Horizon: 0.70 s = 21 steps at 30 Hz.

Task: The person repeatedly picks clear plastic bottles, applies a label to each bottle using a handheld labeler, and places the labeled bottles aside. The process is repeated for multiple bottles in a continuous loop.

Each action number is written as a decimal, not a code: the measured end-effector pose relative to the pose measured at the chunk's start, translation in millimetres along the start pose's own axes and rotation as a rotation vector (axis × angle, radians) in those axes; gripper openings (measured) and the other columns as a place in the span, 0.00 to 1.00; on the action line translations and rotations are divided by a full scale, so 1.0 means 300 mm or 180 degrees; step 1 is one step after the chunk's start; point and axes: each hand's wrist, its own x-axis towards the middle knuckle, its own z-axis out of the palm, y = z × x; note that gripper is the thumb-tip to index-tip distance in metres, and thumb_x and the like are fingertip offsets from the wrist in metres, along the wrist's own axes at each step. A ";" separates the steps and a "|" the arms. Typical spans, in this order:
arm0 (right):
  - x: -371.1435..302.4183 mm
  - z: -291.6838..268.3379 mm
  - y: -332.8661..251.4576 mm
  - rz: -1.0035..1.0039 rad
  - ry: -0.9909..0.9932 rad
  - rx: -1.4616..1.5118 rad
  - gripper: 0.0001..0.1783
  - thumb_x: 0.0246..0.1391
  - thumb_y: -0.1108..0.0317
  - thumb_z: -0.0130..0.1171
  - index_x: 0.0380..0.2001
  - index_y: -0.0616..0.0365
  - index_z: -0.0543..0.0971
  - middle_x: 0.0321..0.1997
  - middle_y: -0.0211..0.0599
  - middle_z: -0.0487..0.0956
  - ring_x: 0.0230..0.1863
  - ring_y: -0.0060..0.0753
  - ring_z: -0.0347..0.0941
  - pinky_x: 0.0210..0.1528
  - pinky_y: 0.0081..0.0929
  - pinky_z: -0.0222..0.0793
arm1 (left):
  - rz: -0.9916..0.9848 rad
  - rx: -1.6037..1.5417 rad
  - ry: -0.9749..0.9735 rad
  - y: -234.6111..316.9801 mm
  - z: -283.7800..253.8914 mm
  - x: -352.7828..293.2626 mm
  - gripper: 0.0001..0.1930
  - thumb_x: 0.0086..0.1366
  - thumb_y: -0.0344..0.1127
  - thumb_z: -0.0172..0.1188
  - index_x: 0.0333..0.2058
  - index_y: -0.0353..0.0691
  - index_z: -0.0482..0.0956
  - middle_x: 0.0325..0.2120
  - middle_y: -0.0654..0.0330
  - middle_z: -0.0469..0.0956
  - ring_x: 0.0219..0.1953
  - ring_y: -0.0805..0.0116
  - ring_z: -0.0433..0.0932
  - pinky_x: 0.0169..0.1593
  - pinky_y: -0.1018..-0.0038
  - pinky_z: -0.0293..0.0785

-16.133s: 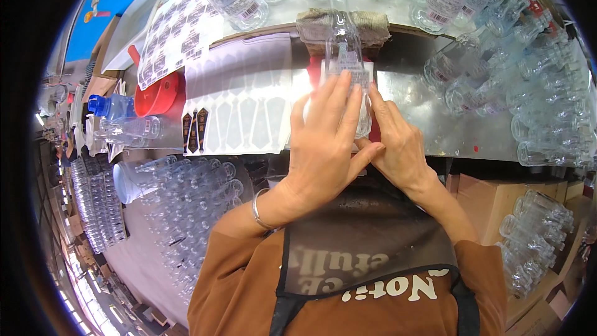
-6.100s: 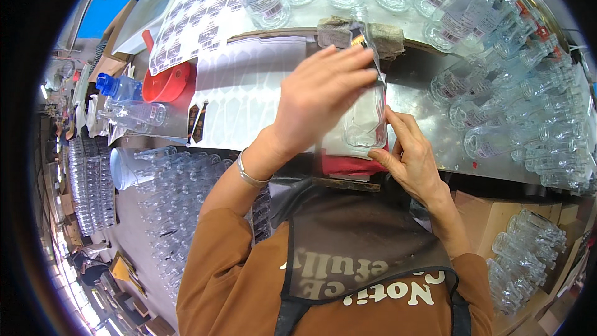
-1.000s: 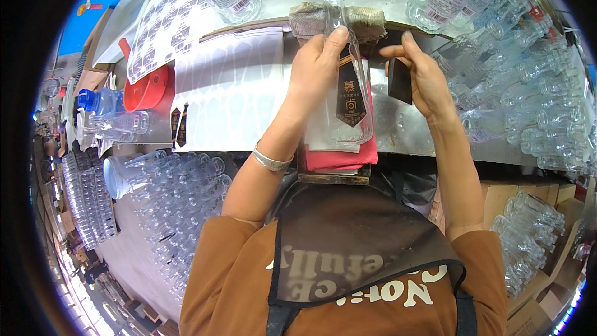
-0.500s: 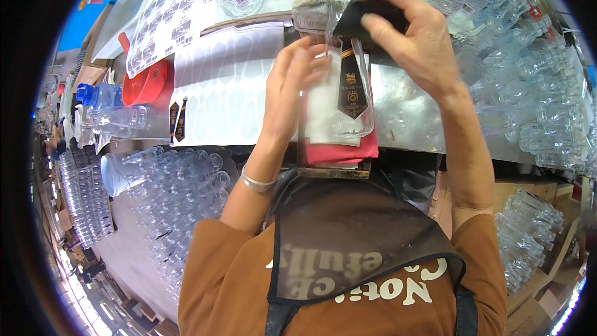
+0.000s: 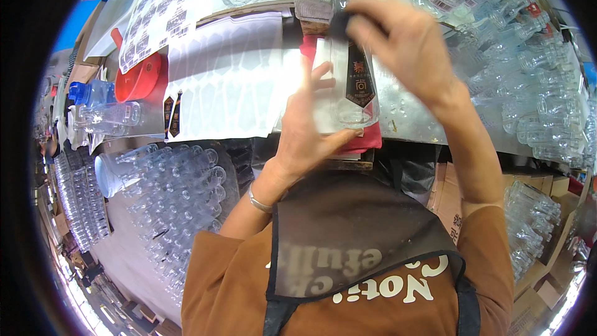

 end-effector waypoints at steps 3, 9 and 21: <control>-0.034 -0.009 -0.004 -0.0374 0.0205 0.0108 0.12 0.51 0.74 0.64 0.40 0.59 0.81 0.38 0.43 0.83 0.38 0.45 0.80 0.43 0.34 0.76 | -0.0138 -0.0181 -0.0064 0.000 -0.009 0.000 0.65 0.42 0.33 0.81 0.71 0.27 0.42 0.62 0.46 0.69 0.56 0.52 0.76 0.58 0.63 0.74; -0.098 -0.013 -0.040 -0.0340 -0.0450 0.0521 0.13 0.49 0.75 0.65 0.40 0.59 0.81 0.39 0.41 0.83 0.38 0.43 0.80 0.43 0.33 0.77 | -0.0108 -0.0054 -0.0206 -0.004 -0.027 -0.007 0.64 0.44 0.30 0.80 0.72 0.30 0.41 0.63 0.48 0.67 0.57 0.53 0.76 0.59 0.63 0.74; -0.108 -0.013 0.077 0.0163 0.0302 0.0812 0.09 0.54 0.76 0.63 0.40 0.61 0.83 0.38 0.40 0.84 0.36 0.33 0.81 0.43 0.30 0.76 | -0.0403 -0.0326 -0.0409 -0.007 -0.031 -0.005 0.66 0.49 0.35 0.80 0.74 0.36 0.35 0.67 0.42 0.62 0.66 0.53 0.66 0.68 0.60 0.63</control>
